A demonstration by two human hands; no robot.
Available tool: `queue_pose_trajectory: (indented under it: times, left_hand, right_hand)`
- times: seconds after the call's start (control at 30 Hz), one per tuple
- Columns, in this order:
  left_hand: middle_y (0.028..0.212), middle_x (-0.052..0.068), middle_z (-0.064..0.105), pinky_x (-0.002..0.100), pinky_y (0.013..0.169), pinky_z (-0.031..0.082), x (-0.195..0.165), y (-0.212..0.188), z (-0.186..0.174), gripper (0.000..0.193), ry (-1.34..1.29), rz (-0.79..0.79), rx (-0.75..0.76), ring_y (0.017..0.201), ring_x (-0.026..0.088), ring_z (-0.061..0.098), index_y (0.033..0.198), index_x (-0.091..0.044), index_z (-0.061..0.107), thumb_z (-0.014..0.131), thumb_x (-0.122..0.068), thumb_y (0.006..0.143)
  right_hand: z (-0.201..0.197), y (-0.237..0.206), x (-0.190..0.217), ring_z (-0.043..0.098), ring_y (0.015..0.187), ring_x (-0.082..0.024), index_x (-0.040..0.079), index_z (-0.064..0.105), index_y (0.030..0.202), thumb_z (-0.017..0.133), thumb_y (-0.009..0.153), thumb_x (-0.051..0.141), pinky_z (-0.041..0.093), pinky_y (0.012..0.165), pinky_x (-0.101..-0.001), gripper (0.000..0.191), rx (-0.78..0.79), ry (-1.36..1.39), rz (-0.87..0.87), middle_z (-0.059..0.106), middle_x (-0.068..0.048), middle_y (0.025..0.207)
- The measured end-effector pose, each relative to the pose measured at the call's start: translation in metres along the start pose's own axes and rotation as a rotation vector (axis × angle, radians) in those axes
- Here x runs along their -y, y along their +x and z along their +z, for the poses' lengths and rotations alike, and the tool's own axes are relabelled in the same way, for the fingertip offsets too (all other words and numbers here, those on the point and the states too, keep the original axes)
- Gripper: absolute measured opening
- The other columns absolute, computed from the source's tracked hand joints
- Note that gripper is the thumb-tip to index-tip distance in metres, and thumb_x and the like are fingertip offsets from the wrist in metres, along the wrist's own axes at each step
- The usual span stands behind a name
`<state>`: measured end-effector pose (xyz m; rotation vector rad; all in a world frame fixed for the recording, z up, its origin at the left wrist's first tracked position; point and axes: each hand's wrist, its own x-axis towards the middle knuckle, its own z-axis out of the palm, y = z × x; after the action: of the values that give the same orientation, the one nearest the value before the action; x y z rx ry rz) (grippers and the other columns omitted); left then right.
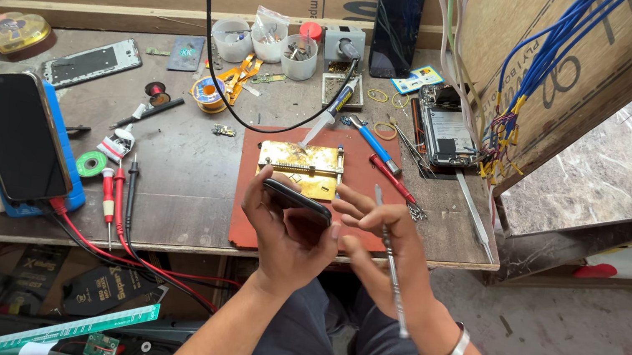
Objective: The person repairs a smartphone at a cluttered workbench. They hold the opened phone, use a screwdriver and pry tool to work on its internal components, and touch the board with multimeter probes, repositioning the phone repeatedly while working on the battery and board area.
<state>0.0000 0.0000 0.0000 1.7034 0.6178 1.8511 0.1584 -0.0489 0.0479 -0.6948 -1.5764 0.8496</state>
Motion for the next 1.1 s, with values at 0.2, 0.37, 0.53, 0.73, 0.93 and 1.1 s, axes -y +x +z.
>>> queue_pose_trajectory:
  times: [0.2,0.37,0.53,0.73,0.93,1.1]
  left_hand:
    - [0.140,0.016,0.039,0.037,0.106,0.048,-0.010,-0.003,-0.003,0.104,0.211,0.082,-0.045,0.123,0.026,0.050,0.161,-0.006,0.008,0.079,-0.016,0.087]
    - [0.132,0.012,0.043,0.034,0.102,0.048,-0.004,-0.007,-0.006,0.110,0.227,0.055,-0.041,0.116,0.022,0.052,0.162,-0.004,0.004,0.083,-0.016,0.087]
    - [0.135,0.014,0.043,0.036,0.104,0.048,-0.003,-0.007,-0.007,0.111,0.266,0.073,-0.039,0.119,0.023,0.053,0.162,-0.004,0.004,0.085,-0.017,0.086]
    - [0.144,0.018,0.039,0.038,0.107,0.052,-0.007,-0.001,-0.002,0.110,0.262,0.079,-0.056,0.128,0.027,0.055,0.161,-0.002,0.007,0.086,-0.017,0.086]
    - [0.141,0.016,0.041,0.038,0.105,0.053,-0.012,0.005,-0.001,0.106,0.281,0.064,-0.057,0.126,0.027,0.056,0.159,-0.001,0.014,0.087,-0.014,0.084]
    - [0.139,0.016,0.042,0.039,0.105,0.052,-0.016,0.008,-0.001,0.106,0.325,0.071,-0.054,0.125,0.028,0.056,0.159,-0.002,0.016,0.087,-0.012,0.082]
  right_hand:
    - [-0.016,-0.009,0.013,0.068,0.130,-0.030,0.003,0.040,0.151,0.046,0.114,0.025,0.057,0.105,-0.0402,0.044,-0.056,0.093,0.047,0.049,-0.023,0.160]
    - [-0.020,-0.003,0.027,0.071,0.098,-0.018,-0.003,0.062,0.142,0.043,0.115,0.025,0.058,0.089,-0.0326,0.044,-0.085,0.011,0.021,0.069,-0.017,0.123]
    - [-0.007,0.007,0.037,0.071,0.104,-0.021,-0.008,0.068,0.123,0.055,0.108,0.005,0.061,0.095,-0.0340,0.024,-0.184,0.059,0.050,0.068,-0.015,0.111]
    - [0.002,0.013,0.041,0.073,0.105,-0.020,-0.004,0.065,0.113,0.063,0.098,-0.010,0.061,0.098,-0.0349,0.016,-0.243,0.191,-0.001,0.070,-0.016,0.110]
    - [0.001,0.021,0.040,0.072,0.109,-0.021,-0.002,0.064,0.102,0.070,0.092,-0.014,0.062,0.098,-0.0349,0.017,-0.167,0.049,-0.049,0.070,-0.018,0.115]
    - [0.002,0.023,0.037,0.072,0.109,-0.020,0.003,0.064,0.100,0.070,0.092,-0.013,0.063,0.096,-0.0339,0.019,-0.141,0.106,-0.007,0.070,-0.018,0.119]
